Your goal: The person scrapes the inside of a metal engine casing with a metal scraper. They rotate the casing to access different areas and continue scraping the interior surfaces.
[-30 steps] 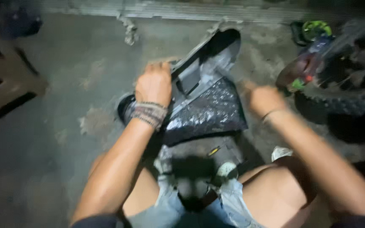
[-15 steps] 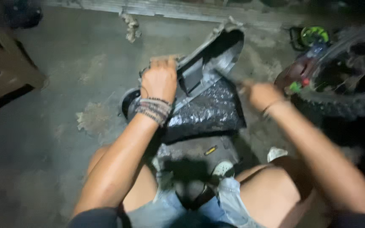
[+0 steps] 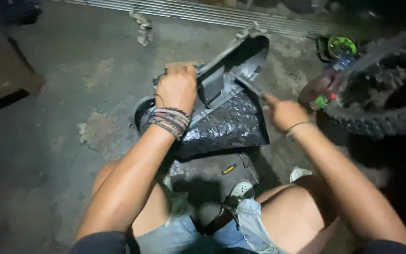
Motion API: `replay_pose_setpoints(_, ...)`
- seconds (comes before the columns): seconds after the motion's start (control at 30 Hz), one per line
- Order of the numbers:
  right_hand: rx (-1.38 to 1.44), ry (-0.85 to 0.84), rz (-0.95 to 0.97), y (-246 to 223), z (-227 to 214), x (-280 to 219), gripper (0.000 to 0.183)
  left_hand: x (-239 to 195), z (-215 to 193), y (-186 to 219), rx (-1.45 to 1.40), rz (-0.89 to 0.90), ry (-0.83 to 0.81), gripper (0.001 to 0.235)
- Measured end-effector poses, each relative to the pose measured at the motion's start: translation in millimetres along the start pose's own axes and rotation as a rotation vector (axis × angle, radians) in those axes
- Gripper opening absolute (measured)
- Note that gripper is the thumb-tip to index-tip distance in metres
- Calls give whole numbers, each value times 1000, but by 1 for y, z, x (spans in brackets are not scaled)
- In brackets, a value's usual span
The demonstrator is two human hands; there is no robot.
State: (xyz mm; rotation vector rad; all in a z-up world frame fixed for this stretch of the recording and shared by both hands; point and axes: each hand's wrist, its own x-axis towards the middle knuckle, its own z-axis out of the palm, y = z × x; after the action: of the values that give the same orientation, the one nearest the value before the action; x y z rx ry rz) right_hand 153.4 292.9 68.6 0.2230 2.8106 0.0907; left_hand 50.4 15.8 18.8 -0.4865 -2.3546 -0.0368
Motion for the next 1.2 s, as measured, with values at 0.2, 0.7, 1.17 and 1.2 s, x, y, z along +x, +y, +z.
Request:
replay_pose_setpoints(0.2,-79,76,64,7,0,2,49,-1,1,-2,7,14,24,9)
replay_pose_setpoints(0.7,8,86,99,25,5,28,51,2,-14,-6,50,8,7,11)
replay_pose_setpoints(1.17,667,75,-67,53,38,-54,54,93,-63,-40,195,216,-608,33)
replay_pose_setpoints(1.2,620,21,-14,47,29,-61,56,96,-60,-41,187,244,-592,29)
